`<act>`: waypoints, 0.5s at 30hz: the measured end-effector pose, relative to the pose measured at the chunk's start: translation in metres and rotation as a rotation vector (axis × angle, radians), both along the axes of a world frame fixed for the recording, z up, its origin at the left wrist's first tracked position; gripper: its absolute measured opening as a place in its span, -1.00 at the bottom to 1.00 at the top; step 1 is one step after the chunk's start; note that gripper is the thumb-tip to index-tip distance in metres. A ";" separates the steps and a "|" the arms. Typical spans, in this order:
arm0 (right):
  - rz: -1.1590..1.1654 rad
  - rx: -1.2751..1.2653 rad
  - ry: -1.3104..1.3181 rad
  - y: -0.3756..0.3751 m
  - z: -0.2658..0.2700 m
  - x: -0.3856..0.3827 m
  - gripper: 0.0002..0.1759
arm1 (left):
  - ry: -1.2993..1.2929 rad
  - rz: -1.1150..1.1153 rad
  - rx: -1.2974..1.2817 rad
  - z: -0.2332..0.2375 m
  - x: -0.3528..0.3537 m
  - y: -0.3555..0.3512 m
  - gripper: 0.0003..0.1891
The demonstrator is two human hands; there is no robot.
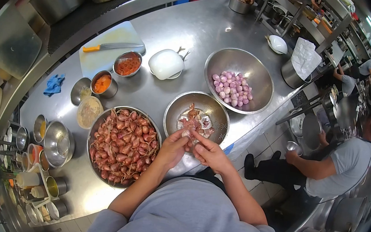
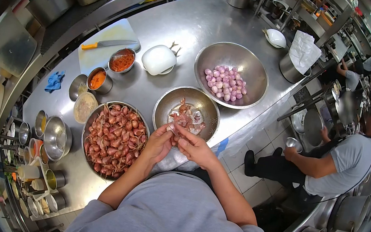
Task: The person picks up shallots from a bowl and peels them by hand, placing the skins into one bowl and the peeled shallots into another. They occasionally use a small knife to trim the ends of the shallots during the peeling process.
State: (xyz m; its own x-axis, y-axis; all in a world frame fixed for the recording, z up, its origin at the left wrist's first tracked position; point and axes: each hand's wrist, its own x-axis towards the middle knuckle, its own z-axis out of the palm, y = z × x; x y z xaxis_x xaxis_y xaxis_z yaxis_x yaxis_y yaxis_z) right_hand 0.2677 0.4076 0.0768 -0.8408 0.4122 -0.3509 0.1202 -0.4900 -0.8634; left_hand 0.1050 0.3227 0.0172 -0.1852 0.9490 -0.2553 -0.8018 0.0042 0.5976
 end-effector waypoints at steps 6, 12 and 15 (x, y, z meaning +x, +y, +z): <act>0.028 0.035 0.092 -0.004 0.000 -0.001 -0.37 | -0.105 0.013 0.091 -0.005 0.002 -0.002 -0.69; -0.076 0.453 0.146 -0.007 -0.024 -0.009 -0.44 | -0.144 0.040 0.112 0.000 0.005 -0.002 -0.71; -0.147 0.513 0.161 -0.005 -0.029 -0.010 -0.47 | -0.123 0.000 0.176 -0.006 0.004 -0.003 -0.71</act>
